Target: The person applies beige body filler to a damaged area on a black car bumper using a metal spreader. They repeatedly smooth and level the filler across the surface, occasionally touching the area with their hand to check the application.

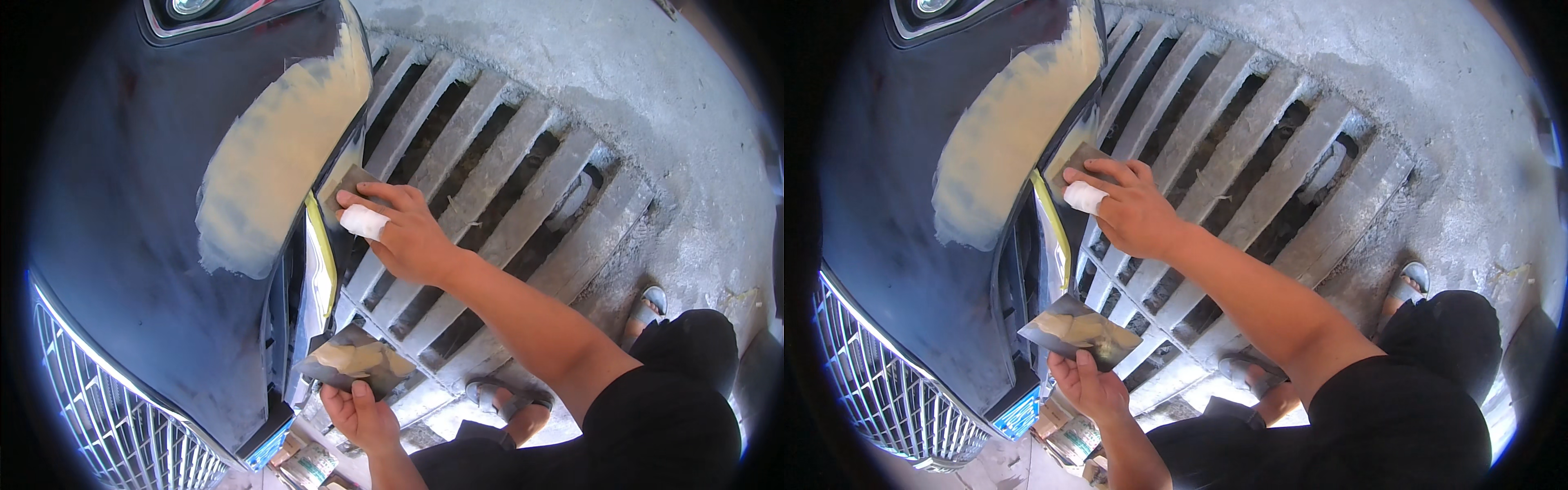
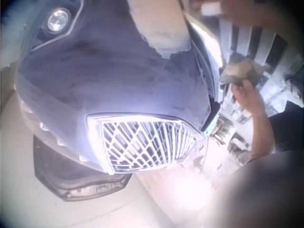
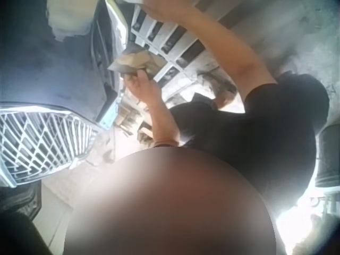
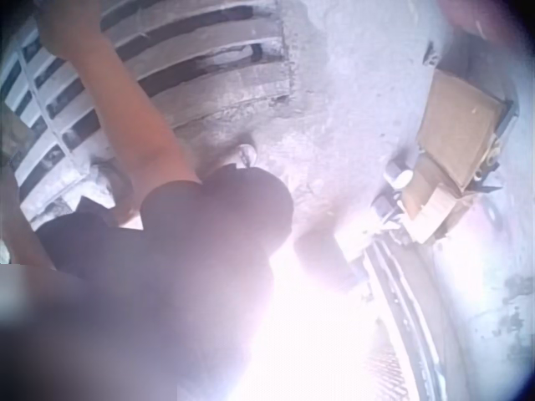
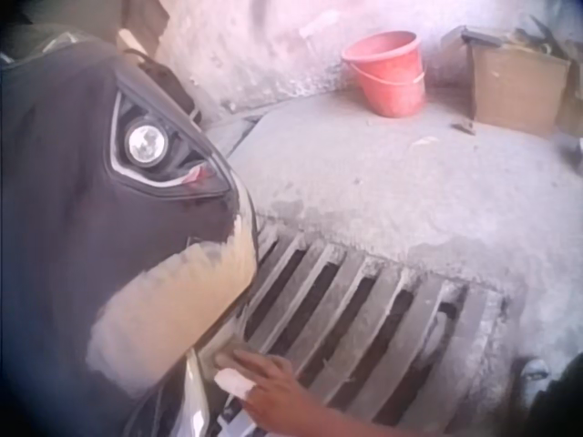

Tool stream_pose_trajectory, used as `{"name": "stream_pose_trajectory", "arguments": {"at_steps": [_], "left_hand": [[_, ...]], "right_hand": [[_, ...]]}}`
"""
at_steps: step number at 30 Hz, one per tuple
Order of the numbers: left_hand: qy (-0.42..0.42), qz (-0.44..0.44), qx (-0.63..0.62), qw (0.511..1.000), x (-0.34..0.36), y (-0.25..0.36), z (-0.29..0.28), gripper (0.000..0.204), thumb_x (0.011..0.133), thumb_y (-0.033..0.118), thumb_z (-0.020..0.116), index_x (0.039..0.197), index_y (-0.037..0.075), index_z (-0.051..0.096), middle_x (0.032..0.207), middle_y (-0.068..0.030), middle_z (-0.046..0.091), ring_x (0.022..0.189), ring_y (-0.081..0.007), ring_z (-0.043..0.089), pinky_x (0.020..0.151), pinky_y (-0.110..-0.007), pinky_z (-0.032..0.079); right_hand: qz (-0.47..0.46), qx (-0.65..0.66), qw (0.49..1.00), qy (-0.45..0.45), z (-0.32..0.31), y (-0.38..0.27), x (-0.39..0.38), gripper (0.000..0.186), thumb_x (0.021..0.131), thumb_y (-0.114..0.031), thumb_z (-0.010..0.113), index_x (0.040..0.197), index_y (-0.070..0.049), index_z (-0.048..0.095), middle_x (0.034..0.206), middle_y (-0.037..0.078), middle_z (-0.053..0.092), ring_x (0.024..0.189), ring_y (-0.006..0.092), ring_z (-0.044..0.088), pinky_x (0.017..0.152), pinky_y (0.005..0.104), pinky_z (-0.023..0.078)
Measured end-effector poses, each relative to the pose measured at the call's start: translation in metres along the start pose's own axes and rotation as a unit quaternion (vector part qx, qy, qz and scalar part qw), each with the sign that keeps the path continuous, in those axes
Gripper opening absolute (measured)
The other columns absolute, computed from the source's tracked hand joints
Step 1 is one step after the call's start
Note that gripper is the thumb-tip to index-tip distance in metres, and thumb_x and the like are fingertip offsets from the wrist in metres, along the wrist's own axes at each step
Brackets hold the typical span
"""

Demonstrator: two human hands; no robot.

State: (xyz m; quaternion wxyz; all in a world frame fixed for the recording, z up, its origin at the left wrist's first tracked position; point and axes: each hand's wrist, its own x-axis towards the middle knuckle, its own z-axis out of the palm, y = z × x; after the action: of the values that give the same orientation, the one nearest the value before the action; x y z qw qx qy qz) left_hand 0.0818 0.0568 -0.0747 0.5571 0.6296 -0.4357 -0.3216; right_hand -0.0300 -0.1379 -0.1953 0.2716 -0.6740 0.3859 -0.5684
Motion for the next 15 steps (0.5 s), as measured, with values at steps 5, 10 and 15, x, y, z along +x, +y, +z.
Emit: {"name": "stream_pose_trajectory", "arguments": {"at_steps": [5,10,15], "left_hand": [[-0.002,-0.003,-0.001,1.000,-0.0004,-0.0007,0.0017,0.042,0.096,0.004,0.057,0.135,-0.004,0.043,0.131,-0.0149,0.056,0.121,-0.0213,0.054,0.107,-0.037,0.039],[-0.020,0.005,-0.001,1.000,-0.0006,-0.0015,0.0030,0.039,0.096,0.003,0.057,0.133,-0.004,0.044,0.130,-0.0144,0.056,0.120,-0.0209,0.054,0.107,-0.037,0.039],[-0.012,0.004,0.001,1.000,-0.0015,-0.0038,0.0012,0.038,0.096,0.003,0.057,0.132,-0.003,0.045,0.130,-0.0139,0.057,0.120,-0.0205,0.054,0.107,-0.036,0.039]], "right_hand": [[0.004,0.016,0.999,0.038,-0.0026,0.0028,0.0014,0.048,0.079,0.004,0.065,0.123,-0.014,0.064,0.141,0.000,0.057,0.128,0.0280,0.049,0.104,0.0440,0.037],[-0.021,0.006,1.000,0.012,0.0022,0.0027,0.0045,0.045,0.078,0.000,0.065,0.121,-0.011,0.064,0.146,0.001,0.052,0.130,0.0283,0.046,0.099,0.0484,0.034],[0.005,0.004,1.000,0.009,-0.0052,0.0013,-0.0005,0.048,0.078,0.003,0.067,0.123,-0.014,0.065,0.142,-0.001,0.056,0.128,0.0274,0.049,0.104,0.0447,0.036]]}}
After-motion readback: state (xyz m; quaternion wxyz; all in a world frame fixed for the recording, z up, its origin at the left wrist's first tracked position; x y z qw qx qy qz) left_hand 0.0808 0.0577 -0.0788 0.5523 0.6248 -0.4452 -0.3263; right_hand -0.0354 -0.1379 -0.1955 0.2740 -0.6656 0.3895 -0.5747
